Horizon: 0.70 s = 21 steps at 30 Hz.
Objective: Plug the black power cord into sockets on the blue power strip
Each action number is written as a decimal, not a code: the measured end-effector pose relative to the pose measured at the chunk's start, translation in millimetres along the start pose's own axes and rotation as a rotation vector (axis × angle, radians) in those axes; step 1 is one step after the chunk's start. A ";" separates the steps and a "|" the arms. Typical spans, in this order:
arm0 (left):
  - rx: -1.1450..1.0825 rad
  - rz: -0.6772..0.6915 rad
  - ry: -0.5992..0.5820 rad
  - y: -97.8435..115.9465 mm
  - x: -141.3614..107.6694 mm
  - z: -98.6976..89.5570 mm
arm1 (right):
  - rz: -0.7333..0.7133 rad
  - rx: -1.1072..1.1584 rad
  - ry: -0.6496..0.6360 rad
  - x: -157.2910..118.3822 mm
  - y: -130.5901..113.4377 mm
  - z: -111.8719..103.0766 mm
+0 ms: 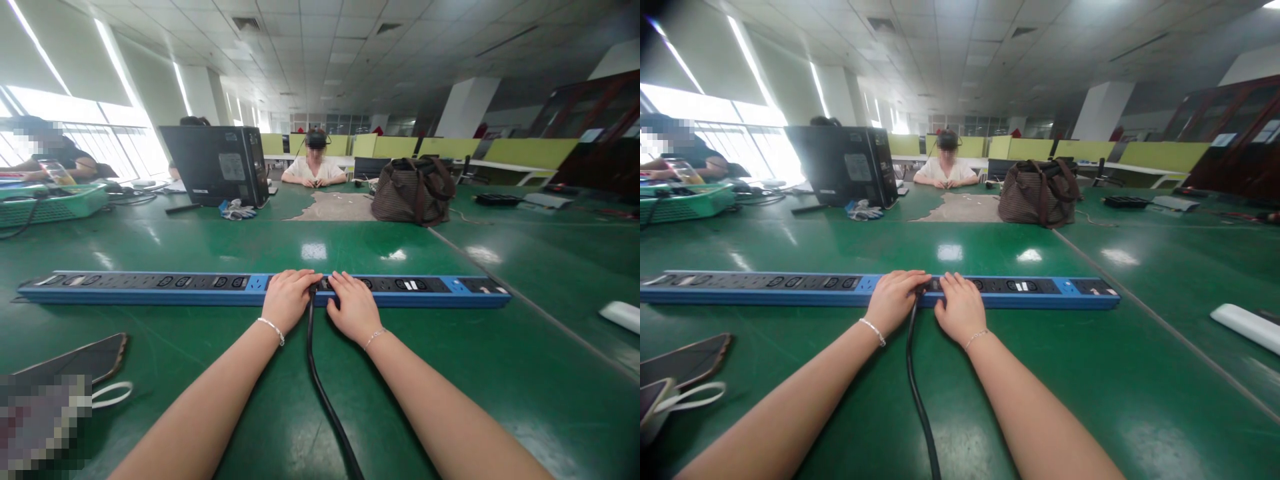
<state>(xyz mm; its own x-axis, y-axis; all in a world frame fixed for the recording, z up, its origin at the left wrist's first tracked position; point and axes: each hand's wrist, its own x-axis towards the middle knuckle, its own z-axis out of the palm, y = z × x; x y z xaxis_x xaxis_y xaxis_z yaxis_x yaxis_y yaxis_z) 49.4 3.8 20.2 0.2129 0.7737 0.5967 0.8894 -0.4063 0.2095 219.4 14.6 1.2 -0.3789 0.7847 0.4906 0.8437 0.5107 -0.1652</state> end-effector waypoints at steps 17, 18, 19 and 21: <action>0.037 -0.007 -0.063 4.9 -3.5 10.1 | 0.019 0.025 0.022 2.1 0.3 -0.4; 0.040 -0.001 -0.058 4.7 -3.5 10.2 | 0.021 0.024 0.024 2.1 0.1 -0.4; 0.042 0.004 -0.050 4.6 -3.7 10.5 | 0.022 0.022 0.025 2.1 -0.1 -0.4; 0.045 0.012 -0.035 4.6 -4.2 11.4 | 0.024 0.021 0.026 2.1 -0.3 -0.3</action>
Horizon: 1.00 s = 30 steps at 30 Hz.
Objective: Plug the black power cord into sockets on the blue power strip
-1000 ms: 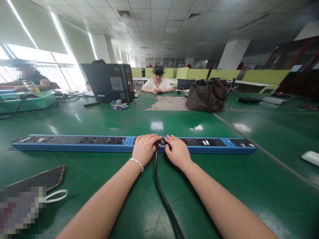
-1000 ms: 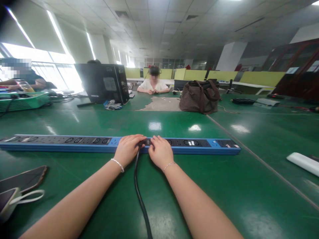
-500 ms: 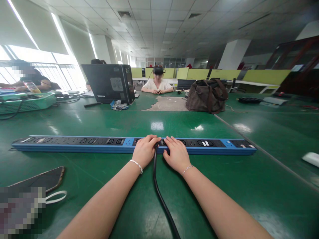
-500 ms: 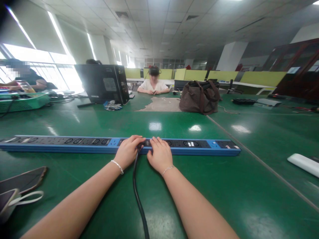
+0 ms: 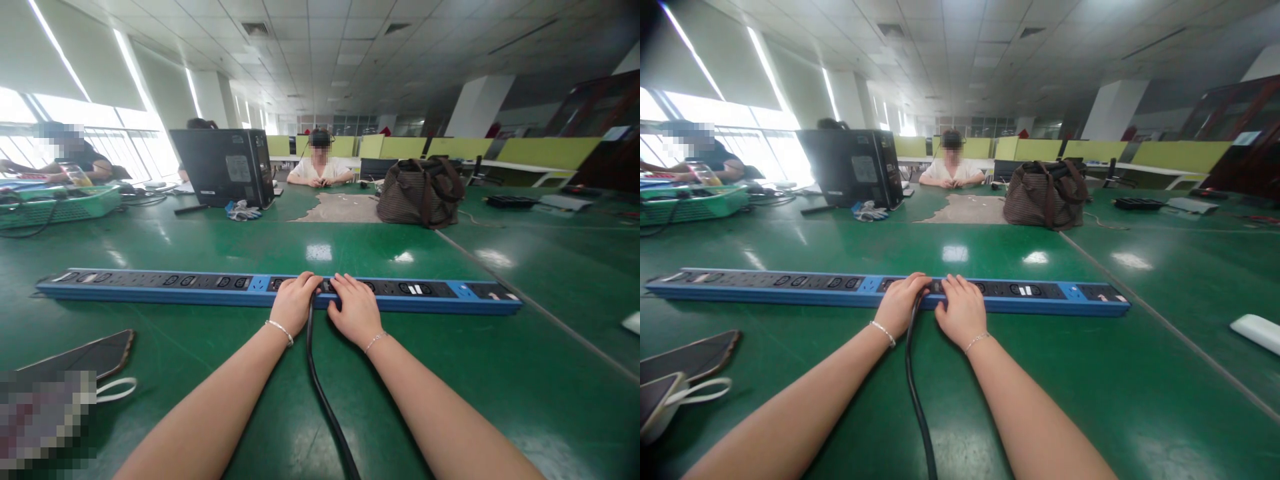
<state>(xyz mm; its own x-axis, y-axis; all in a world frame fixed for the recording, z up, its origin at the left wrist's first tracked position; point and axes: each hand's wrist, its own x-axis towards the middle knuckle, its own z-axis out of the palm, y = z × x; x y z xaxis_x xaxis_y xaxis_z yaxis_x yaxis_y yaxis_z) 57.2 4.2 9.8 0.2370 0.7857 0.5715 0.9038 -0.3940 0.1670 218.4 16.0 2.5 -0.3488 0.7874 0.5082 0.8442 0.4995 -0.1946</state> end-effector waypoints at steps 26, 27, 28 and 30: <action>-0.157 -0.404 0.190 -86.5 -24.6 -68.2 | -0.013 0.015 0.025 -0.5 1.2 3.0; -0.149 -0.401 0.163 -91.1 -28.6 -66.8 | -0.016 0.017 0.023 -0.4 1.4 3.0; -0.136 -0.390 0.130 -94.4 -31.6 -64.8 | -0.018 0.018 0.022 -0.3 1.7 3.1; -0.110 -0.355 0.082 -97.8 -35.0 -60.4 | -0.019 0.019 0.021 -0.3 2.4 3.5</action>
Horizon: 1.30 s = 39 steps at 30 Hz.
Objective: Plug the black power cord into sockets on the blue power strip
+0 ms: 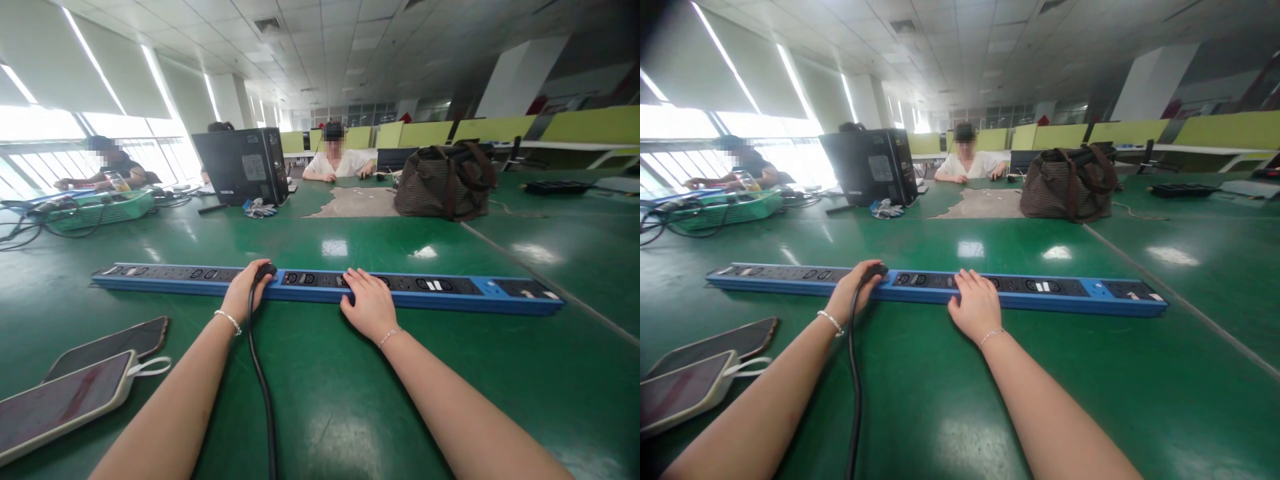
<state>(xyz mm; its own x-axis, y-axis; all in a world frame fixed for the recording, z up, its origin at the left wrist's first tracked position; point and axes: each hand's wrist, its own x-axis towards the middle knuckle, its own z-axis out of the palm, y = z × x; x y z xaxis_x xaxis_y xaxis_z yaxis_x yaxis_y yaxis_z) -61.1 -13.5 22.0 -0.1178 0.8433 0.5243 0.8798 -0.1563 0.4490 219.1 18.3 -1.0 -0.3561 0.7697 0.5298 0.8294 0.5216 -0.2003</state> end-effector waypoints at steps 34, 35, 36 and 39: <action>0.352 0.023 -0.194 12.5 -0.3 -5.9 | 0.013 -0.005 -0.023 0.8 -0.2 -1.1; 0.353 0.028 -0.191 12.5 -0.5 -5.8 | 0.015 -0.005 -0.026 0.7 -0.3 -1.0; 0.347 0.037 -0.186 11.9 -1.0 -5.0 | 0.017 -0.004 -0.030 0.6 -0.3 -1.0; 0.314 0.066 -0.156 8.0 -3.6 0.6 | 0.016 -0.002 -0.033 0.2 -0.4 -1.1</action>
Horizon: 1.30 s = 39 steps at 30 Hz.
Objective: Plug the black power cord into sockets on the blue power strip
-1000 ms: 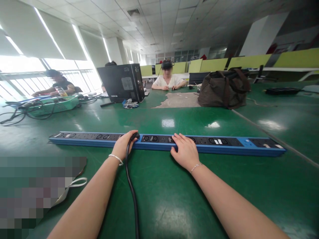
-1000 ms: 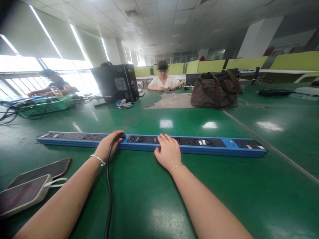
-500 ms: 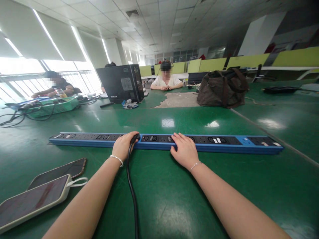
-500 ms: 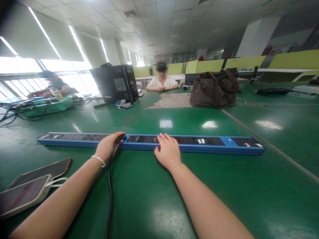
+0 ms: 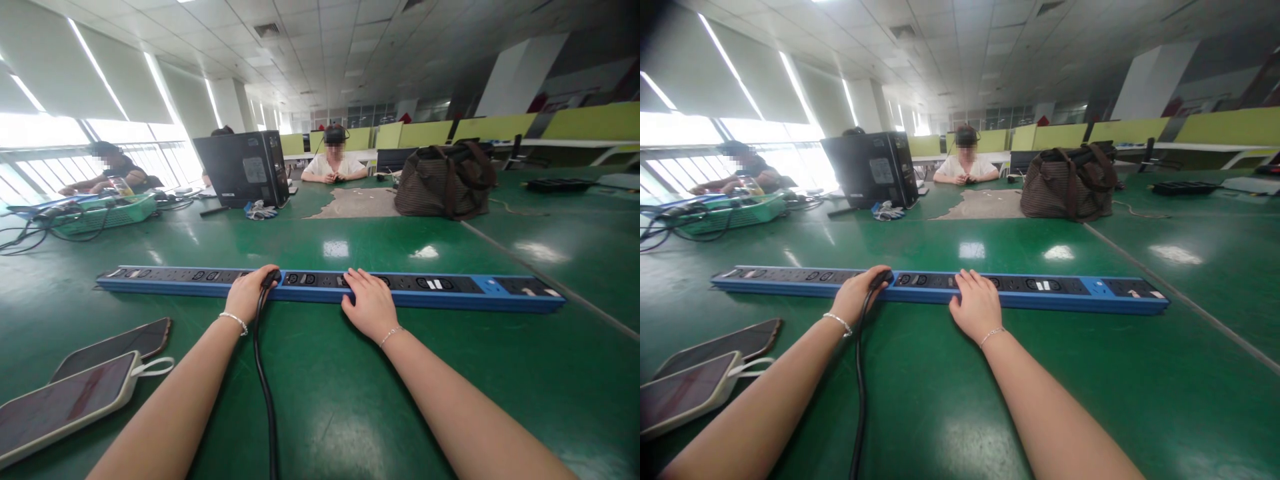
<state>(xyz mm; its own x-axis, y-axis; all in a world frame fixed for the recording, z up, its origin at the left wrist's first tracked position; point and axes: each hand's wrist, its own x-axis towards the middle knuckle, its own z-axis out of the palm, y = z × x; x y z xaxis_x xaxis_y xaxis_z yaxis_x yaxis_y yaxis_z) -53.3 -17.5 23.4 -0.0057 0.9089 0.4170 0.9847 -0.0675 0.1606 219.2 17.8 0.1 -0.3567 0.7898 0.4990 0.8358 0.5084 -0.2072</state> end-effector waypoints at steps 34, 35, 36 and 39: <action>-0.089 -0.037 0.106 6.3 -1.1 12.2 | -0.006 -0.014 0.024 0.4 0.3 0.9; -0.091 -0.041 0.115 6.5 -1.4 12.8 | -0.005 -0.014 0.025 0.4 0.3 1.0; -0.096 -0.048 0.122 6.9 -1.5 13.1 | -0.005 -0.014 0.026 0.4 0.3 1.1; -0.162 -0.089 0.142 9.0 -1.3 11.7 | -0.004 -0.017 0.027 0.3 0.0 0.9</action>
<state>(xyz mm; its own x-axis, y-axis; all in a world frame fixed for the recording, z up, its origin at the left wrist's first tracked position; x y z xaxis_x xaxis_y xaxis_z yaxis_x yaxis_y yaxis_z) -42.4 -14.5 13.8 -0.1268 0.8477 0.5151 0.9386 -0.0655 0.3389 218.7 18.4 -0.6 -0.3485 0.7783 0.5224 0.8417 0.5050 -0.1910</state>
